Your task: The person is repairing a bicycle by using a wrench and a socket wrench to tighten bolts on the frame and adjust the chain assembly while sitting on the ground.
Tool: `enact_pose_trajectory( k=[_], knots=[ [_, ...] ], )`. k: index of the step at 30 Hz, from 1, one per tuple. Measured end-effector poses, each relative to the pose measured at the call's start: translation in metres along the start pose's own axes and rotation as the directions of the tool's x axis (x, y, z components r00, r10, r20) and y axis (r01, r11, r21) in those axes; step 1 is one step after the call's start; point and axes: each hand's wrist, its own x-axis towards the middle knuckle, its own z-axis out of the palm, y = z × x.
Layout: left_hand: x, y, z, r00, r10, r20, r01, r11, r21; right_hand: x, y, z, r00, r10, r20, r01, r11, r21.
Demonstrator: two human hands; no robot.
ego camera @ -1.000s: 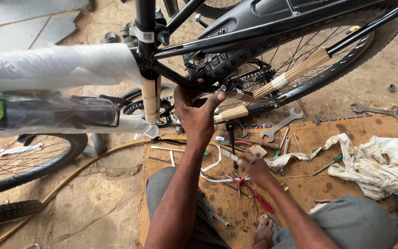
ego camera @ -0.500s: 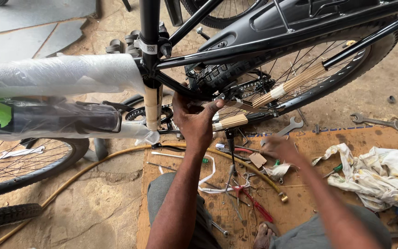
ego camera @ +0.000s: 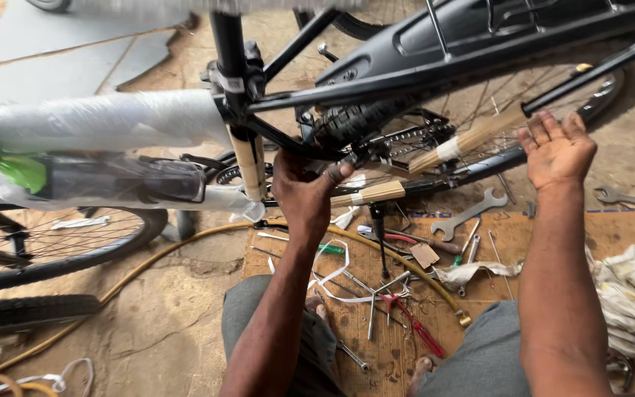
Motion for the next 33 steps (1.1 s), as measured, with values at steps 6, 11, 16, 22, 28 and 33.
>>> enact_pose_trajectory(
  k=[6, 11, 16, 22, 28, 33],
  knots=[
    [-0.001, -0.002, 0.001, 0.999, 0.022, 0.036, -0.015, 0.983, -0.183, -0.014, -0.007, 0.05, 0.988, -0.071, 0.136, 0.08, 0.995, -0.056],
    [-0.005, 0.0, -0.001, 1.0, -0.002, 0.03, 0.003, 1.0, -0.024, -0.027, 0.037, 0.079, 0.921, -0.354, 0.162, 0.385, 0.892, -0.238],
    [-0.001, 0.0, 0.001, 0.999, 0.03, 0.031, -0.029, 0.999, -0.041, -0.095, 0.049, 0.122, 0.585, -0.315, 0.748, 0.811, 0.257, -0.526],
    [-0.003, -0.009, 0.0, 0.999, 0.027, 0.029, -0.027, 1.0, 0.001, -0.14, 0.026, 0.148, 0.848, -0.152, 0.507, 0.412, 0.792, -0.451],
    [-0.001, -0.014, 0.001, 1.0, 0.009, -0.004, -0.009, 0.999, 0.042, -0.136, 0.028, 0.147, 0.864, -0.162, 0.477, 0.412, 0.772, -0.484],
    [0.001, -0.016, 0.004, 0.998, 0.04, -0.041, -0.038, 0.999, 0.03, -0.142, 0.026, 0.156, 0.86, -0.163, 0.483, 0.405, 0.793, -0.455]
  ],
)
